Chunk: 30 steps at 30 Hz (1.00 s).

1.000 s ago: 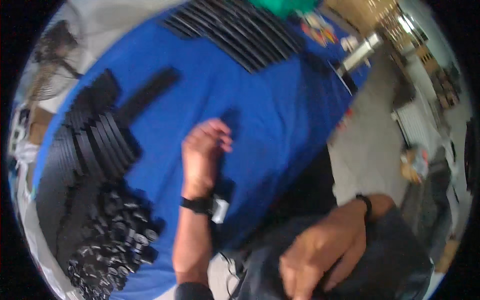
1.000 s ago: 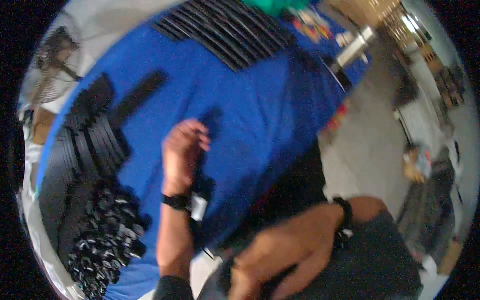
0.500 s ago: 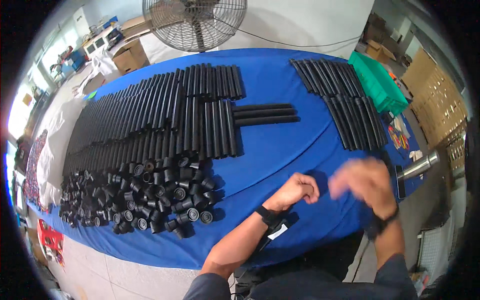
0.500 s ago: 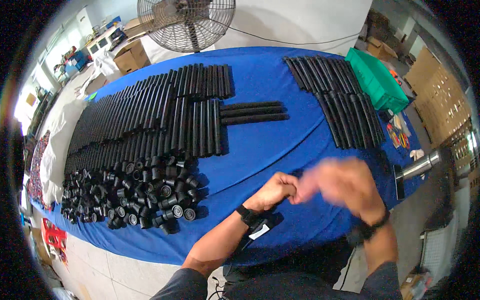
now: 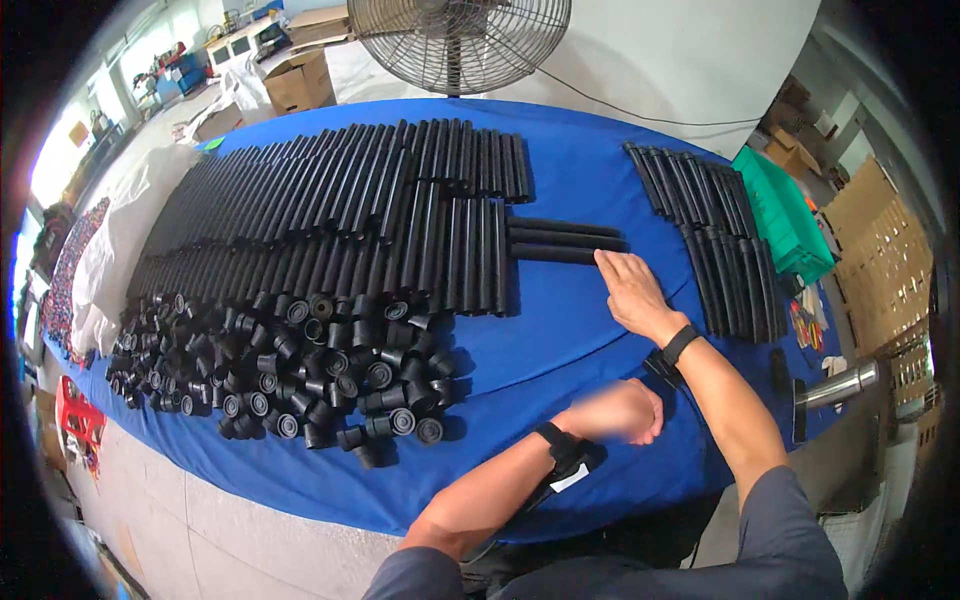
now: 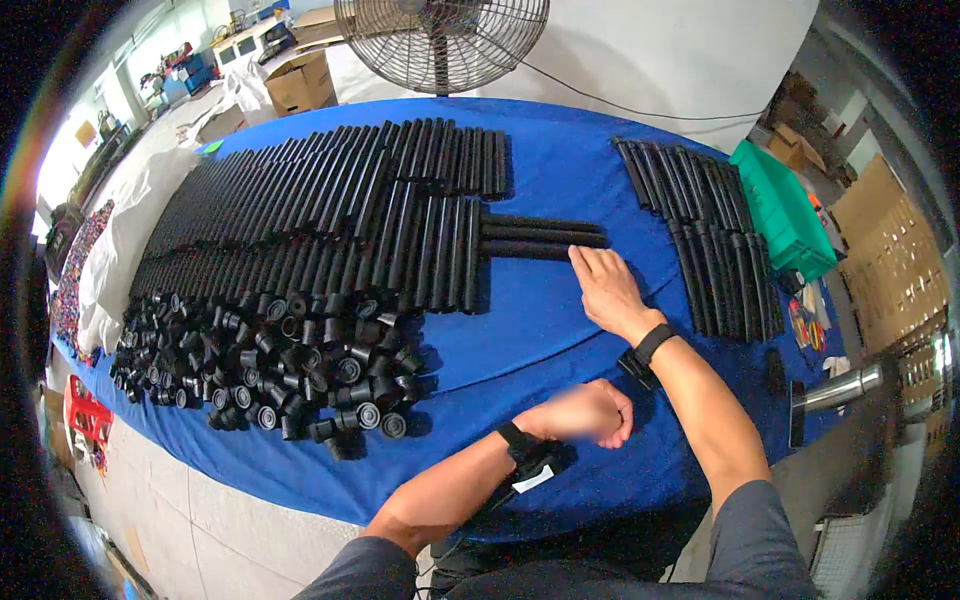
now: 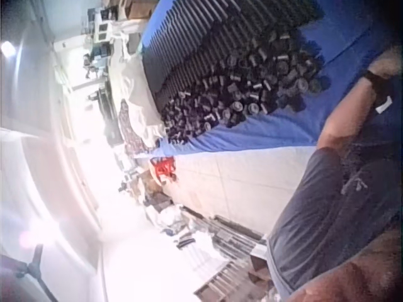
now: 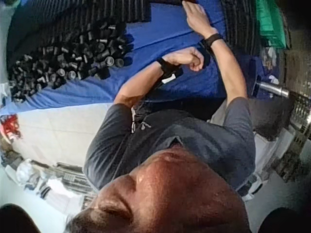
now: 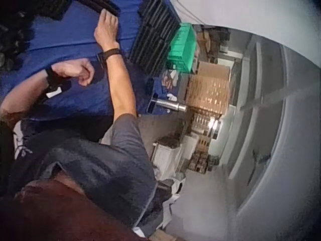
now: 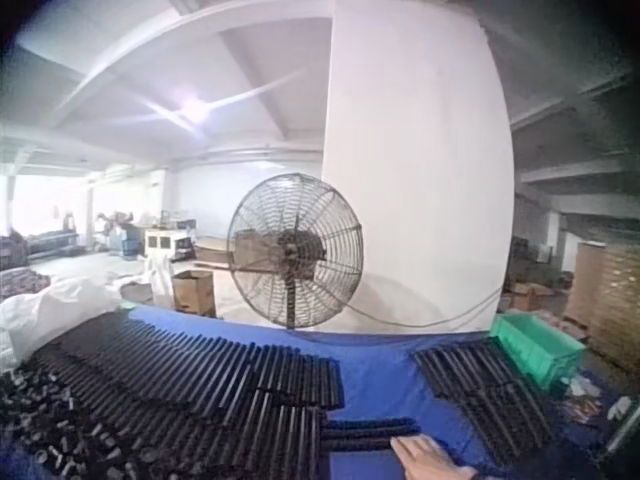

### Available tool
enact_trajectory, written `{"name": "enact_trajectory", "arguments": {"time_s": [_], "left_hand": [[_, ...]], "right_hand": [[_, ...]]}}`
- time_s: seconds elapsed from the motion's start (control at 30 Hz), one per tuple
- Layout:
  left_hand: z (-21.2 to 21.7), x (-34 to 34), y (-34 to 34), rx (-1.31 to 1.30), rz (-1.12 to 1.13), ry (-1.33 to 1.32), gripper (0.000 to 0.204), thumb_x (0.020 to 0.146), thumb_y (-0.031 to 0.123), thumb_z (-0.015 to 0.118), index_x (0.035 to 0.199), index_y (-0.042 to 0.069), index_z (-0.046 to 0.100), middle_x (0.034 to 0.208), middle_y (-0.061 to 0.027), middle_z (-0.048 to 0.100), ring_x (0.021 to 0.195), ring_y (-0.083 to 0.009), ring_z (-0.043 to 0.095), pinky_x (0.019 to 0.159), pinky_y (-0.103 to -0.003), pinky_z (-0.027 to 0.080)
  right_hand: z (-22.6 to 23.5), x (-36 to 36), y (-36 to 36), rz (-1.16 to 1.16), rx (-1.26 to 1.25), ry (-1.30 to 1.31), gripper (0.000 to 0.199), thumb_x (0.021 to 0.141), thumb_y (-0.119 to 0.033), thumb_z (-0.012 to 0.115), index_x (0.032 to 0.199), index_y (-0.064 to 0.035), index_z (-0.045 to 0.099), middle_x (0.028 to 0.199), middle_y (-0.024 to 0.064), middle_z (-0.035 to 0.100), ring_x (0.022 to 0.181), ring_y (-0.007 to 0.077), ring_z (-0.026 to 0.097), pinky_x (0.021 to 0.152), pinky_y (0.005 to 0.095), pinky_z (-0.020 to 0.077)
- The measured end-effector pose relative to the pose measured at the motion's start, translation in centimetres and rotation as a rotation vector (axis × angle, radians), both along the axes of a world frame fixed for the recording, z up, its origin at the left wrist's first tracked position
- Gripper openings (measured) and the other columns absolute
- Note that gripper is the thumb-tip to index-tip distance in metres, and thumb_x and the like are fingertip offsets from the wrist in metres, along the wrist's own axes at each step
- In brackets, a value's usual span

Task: The person repeatedly picks up a black cylindrical pipe and a small black cap from a table covered with a blue cloth. They insert the cap into the open end of the pipe and place the assembled unit onto a growing stack of similar items. The process is repeated continuously throughout the clip.

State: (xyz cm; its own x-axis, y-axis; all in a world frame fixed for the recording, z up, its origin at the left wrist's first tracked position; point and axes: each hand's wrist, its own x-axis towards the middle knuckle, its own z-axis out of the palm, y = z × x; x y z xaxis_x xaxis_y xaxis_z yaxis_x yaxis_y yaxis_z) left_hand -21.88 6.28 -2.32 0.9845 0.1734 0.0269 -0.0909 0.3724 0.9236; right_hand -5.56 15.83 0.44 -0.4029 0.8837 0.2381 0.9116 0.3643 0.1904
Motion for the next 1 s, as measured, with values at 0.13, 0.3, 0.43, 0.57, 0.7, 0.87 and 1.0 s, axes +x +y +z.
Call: {"name": "enact_trajectory", "arguments": {"time_s": [0.13,0.3,0.43,0.57,0.7,0.87,1.0], "left_hand": [[0.0,-0.3,0.1,-0.020,0.026,0.019,0.017,0.081,0.003,0.054,0.081,0.000,0.070,0.074,-0.0067,0.070,0.066,-0.0136,0.067,0.060,-0.027,0.053],[0.0,0.2,-0.2,-0.002,0.054,0.022,0.017,0.081,0.002,0.054,0.081,0.000,0.071,0.074,-0.0076,0.070,0.064,-0.0146,0.067,0.060,-0.027,0.054],[-0.2,0.0,-0.2,0.015,0.059,0.037,0.016,0.080,0.003,0.055,0.080,-0.001,0.071,0.073,-0.0090,0.070,0.064,-0.0167,0.067,0.060,-0.029,0.054],[0.0,0.3,-0.3,0.012,0.065,0.010,0.015,0.077,0.000,0.055,0.078,-0.001,0.071,0.071,-0.0098,0.069,0.063,-0.0174,0.067,0.060,-0.030,0.055],[-0.8,-0.1,-0.3,-0.016,0.138,-0.023,0.015,0.078,0.000,0.056,0.078,-0.001,0.070,0.072,-0.0098,0.069,0.062,-0.0172,0.067,0.060,-0.029,0.055],[0.4,-1.2,-0.5,-0.088,0.307,0.015,0.014,0.084,-0.001,0.056,0.087,-0.001,0.070,0.078,-0.0084,0.071,0.066,-0.0154,0.067,0.062,-0.028,0.055],[3.4,-3.3,-2.6,0.107,0.656,0.051,0.012,0.092,0.004,0.062,0.098,-0.001,0.070,0.089,-0.0050,0.070,0.078,-0.0105,0.064,0.071,-0.027,0.054]], "right_hand": [[1.6,-1.2,0.6,-0.019,0.006,0.101,0.052,0.085,-0.015,0.069,0.134,-0.0011,0.059,0.109,0.0138,0.057,0.103,0.0322,0.054,0.089,0.0447,0.0446],[0.4,0.8,0.6,-0.001,-0.031,0.164,0.033,0.087,-0.021,0.072,0.115,-0.0073,0.063,0.110,0.0138,0.060,0.107,0.0341,0.056,0.090,0.0474,0.0453],[0.9,1.0,-2.7,-0.001,-0.108,0.251,0.022,0.090,-0.019,0.068,0.105,-0.0052,0.058,0.103,0.0157,0.061,0.100,0.0393,0.057,0.085,0.0486,0.0466],[1.0,3.7,-9.8,-0.165,-0.414,0.620,0.028,0.098,-0.022,0.061,0.114,0.0005,0.057,0.089,0.0136,0.064,0.079,0.0325,0.063,0.069,0.0438,0.0499],[2.1,2.9,-15.4,-0.415,-0.859,1.775,0.034,0.102,-0.027,0.059,0.126,-0.0028,0.057,0.083,0.0057,0.064,0.062,0.0143,0.060,0.050,0.0308,0.0484],[-0.4,4.2,-17.5,-0.212,-0.875,1.810,0.032,0.102,-0.026,0.056,0.125,-0.0027,0.055,0.084,0.0052,0.064,0.058,0.0115,0.059,0.047,0.0256,0.0470],[-0.2,5.4,-18.0,-0.204,-0.898,1.959,0.033,0.103,-0.024,0.054,0.127,-0.0025,0.055,0.084,0.0070,0.066,0.059,0.0110,0.061,0.047,0.0263,0.0501]]}}
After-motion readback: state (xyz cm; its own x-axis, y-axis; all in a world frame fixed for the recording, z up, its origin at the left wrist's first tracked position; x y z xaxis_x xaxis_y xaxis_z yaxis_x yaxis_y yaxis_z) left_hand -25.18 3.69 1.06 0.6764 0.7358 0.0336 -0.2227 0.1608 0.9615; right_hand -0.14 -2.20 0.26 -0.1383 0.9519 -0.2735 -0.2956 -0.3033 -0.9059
